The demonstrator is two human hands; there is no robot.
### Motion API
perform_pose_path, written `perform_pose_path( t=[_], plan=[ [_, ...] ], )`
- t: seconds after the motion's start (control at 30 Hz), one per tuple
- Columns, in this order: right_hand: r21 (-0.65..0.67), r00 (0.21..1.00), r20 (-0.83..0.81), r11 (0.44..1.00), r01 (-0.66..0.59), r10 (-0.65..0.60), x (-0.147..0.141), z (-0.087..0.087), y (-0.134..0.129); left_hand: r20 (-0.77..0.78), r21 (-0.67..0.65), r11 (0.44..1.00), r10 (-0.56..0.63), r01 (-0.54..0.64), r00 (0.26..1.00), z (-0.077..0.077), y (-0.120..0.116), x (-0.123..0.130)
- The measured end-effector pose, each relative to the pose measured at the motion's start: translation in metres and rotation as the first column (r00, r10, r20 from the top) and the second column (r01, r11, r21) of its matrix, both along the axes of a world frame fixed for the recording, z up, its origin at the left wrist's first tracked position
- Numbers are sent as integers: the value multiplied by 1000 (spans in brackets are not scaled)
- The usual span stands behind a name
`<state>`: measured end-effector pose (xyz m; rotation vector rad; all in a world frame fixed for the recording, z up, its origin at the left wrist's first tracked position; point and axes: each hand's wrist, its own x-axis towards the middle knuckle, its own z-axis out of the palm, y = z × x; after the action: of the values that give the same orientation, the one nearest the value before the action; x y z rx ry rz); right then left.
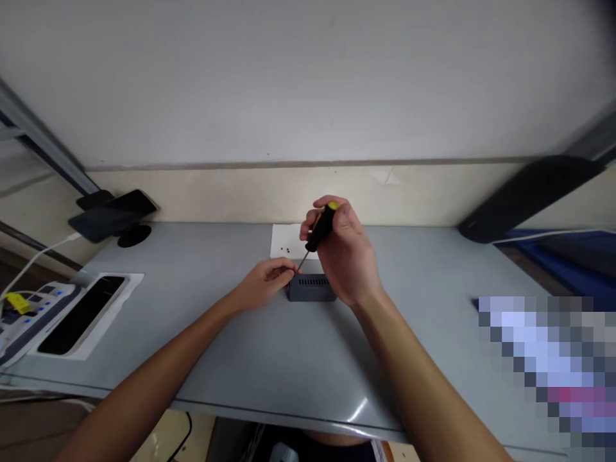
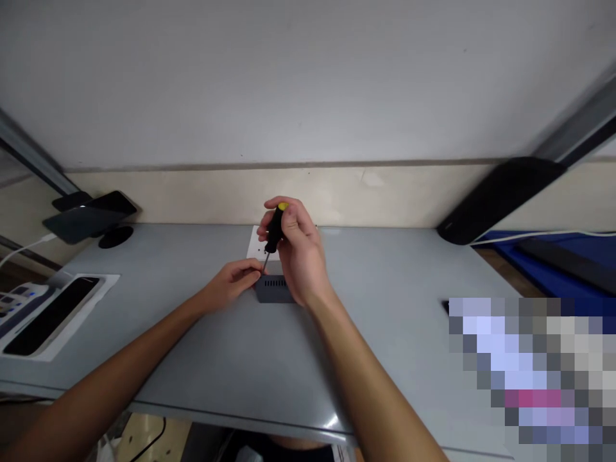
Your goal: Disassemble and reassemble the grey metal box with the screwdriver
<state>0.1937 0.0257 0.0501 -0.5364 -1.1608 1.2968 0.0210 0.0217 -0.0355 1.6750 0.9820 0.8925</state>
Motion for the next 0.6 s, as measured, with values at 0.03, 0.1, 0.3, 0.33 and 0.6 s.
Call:
perform_pose_path(
  t=[0.03,0.1,0.3,0.33,0.6],
  plan=[
    [-7,1000,11,1000,-11,11,0,0,0,-6,3,1000,1,-1,1000,0,0,0],
    [-29,1000,10,999,-15,15,-1,0,0,-5,13,1000,-4,4,1000,-1,0,0],
    [-43,999,-43,999,4,-6,-4,1,-2,14,14,1000,-7,7,1000,-2,3,-5],
    [-42,999,-41,999,14,-15,-4,1,-3,20,8,1000,2,-2,1000,-1,4,-6],
    [-20,998,-22,998,53,-53,-5,3,-4,98,-18,999,-43,45,994,1,4,-12]
  ],
)
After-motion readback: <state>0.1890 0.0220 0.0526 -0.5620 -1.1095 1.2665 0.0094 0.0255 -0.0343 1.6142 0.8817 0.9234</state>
